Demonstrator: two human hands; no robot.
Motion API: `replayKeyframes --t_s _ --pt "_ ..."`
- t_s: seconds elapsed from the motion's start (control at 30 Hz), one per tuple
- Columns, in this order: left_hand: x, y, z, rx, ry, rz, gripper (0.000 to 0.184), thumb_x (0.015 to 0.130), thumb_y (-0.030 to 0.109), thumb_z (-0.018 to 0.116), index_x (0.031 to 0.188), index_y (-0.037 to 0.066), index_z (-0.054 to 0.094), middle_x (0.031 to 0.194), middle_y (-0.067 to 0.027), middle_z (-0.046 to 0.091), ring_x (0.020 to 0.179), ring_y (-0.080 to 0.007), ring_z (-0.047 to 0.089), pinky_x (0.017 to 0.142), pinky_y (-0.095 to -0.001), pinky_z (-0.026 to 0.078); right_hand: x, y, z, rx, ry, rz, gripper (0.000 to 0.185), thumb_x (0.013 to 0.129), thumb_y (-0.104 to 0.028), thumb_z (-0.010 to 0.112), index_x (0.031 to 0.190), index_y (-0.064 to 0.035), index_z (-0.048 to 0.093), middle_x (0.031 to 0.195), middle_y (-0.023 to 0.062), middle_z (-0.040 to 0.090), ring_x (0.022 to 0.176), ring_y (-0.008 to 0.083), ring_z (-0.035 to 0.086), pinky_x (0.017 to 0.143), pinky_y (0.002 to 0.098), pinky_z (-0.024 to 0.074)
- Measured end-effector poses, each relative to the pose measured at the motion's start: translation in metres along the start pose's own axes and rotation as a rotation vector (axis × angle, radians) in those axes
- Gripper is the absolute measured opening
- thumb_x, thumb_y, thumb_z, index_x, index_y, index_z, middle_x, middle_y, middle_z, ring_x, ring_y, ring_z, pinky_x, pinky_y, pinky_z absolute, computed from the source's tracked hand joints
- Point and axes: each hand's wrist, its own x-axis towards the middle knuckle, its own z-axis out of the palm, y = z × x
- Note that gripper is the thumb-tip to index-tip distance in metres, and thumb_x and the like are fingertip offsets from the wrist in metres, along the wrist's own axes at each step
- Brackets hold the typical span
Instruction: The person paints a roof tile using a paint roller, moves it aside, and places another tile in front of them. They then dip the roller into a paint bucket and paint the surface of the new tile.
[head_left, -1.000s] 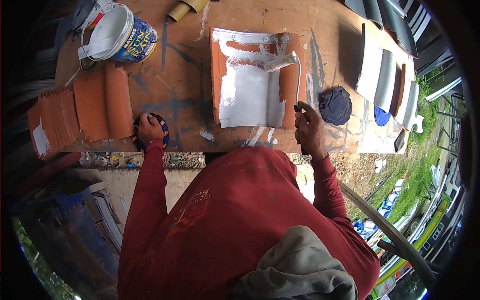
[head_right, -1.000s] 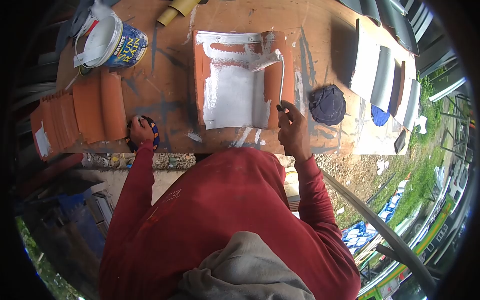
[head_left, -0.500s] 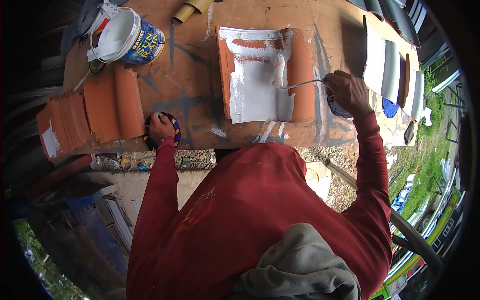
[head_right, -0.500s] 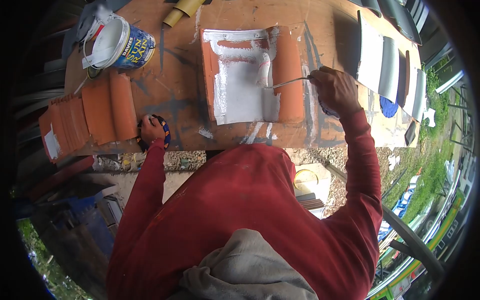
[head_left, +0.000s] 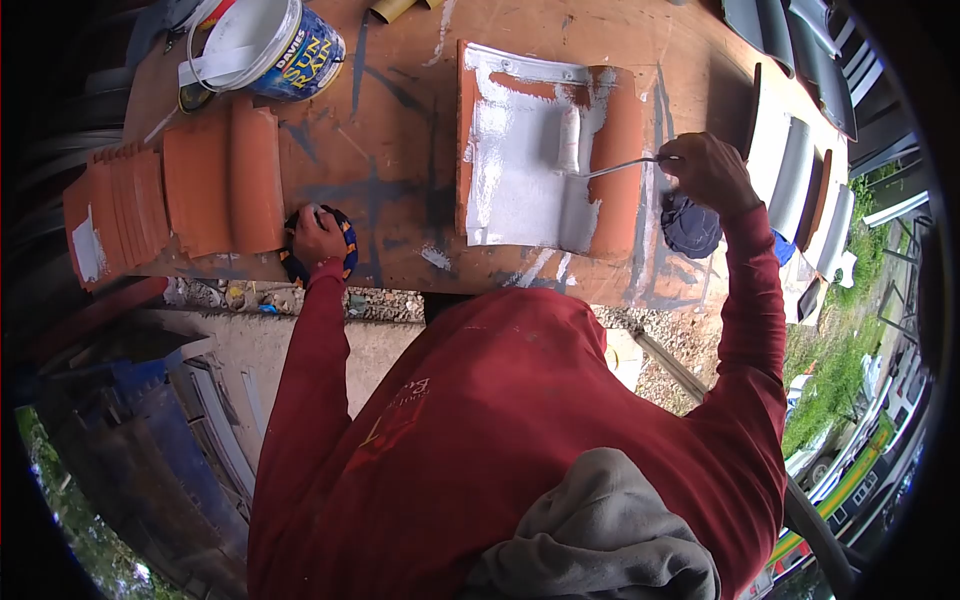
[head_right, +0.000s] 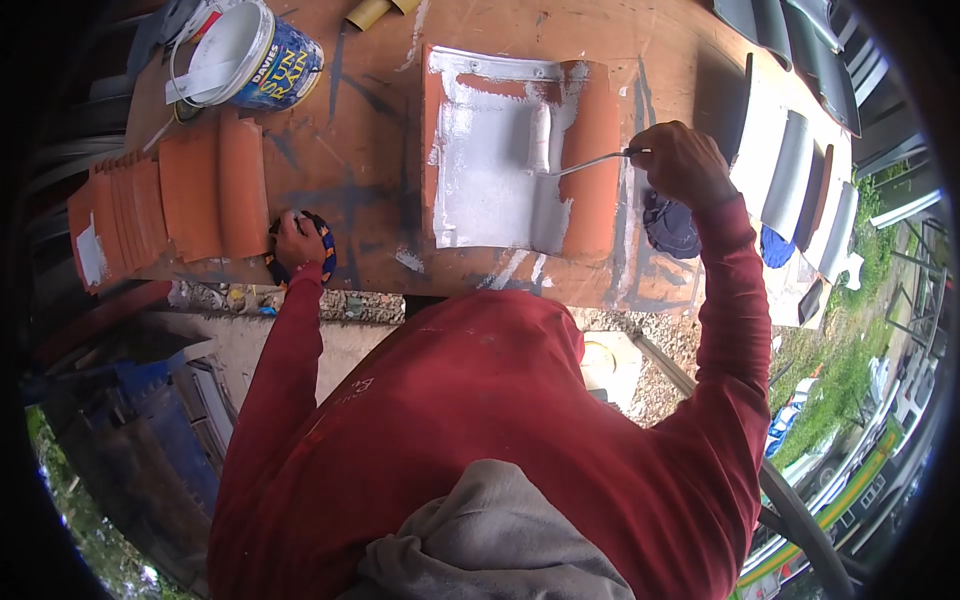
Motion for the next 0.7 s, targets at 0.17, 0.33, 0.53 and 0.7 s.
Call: replayKeyframes --t_s 0.17,0.33,0.53,0.7 --pt "0.002 0.003 -0.002 -0.001 -0.011 0.001 0.025 0.096 0.026 0.060 0.110 0.007 0.067 0.100 -0.0211 0.073 0.089 -0.0439 0.069 0.075 -0.0537 0.055 0.021 -0.017 -0.004 -0.022 -0.018 0.043 0.013 0.087 -0.019 0.074 0.095 -0.0110 0.081 0.095 0.0114 0.077 0.089 0.0319 0.073 0.079 0.0452 0.0566" --pt "0.003 0.011 -0.007 0.005 0.021 0.012 0.020 0.095 0.022 0.059 0.108 0.008 0.064 0.097 -0.0200 0.071 0.088 -0.0430 0.069 0.073 -0.0521 0.055 0.062 -0.036 0.049 0.317 0.047 -0.126 0.011 0.087 -0.015 0.074 0.094 -0.0087 0.079 0.095 0.0109 0.077 0.085 0.0330 0.072 0.078 0.0425 0.0564" --pt "0.003 0.007 -0.006 -0.008 0.001 0.020 0.019 0.095 0.022 0.059 0.107 0.008 0.064 0.095 -0.0196 0.071 0.087 -0.0428 0.069 0.072 -0.0518 0.055 0.047 0.008 -0.012 0.030 -0.147 0.086 0.019 0.086 -0.024 0.074 0.096 -0.0106 0.082 0.098 0.0108 0.077 0.093 0.0317 0.073 0.084 0.0439 0.0566" --pt "0.002 0.007 -0.006 -0.005 -0.015 0.005 0.018 0.095 0.021 0.059 0.106 0.008 0.064 0.094 -0.0200 0.070 0.086 -0.0435 0.068 0.072 -0.0523 0.055 0.063 0.020 -0.010 0.055 -0.156 0.108 0.020 0.088 -0.025 0.073 0.099 -0.0121 0.083 0.098 0.0095 0.078 0.096 0.0294 0.073 0.089 0.0420 0.0552"
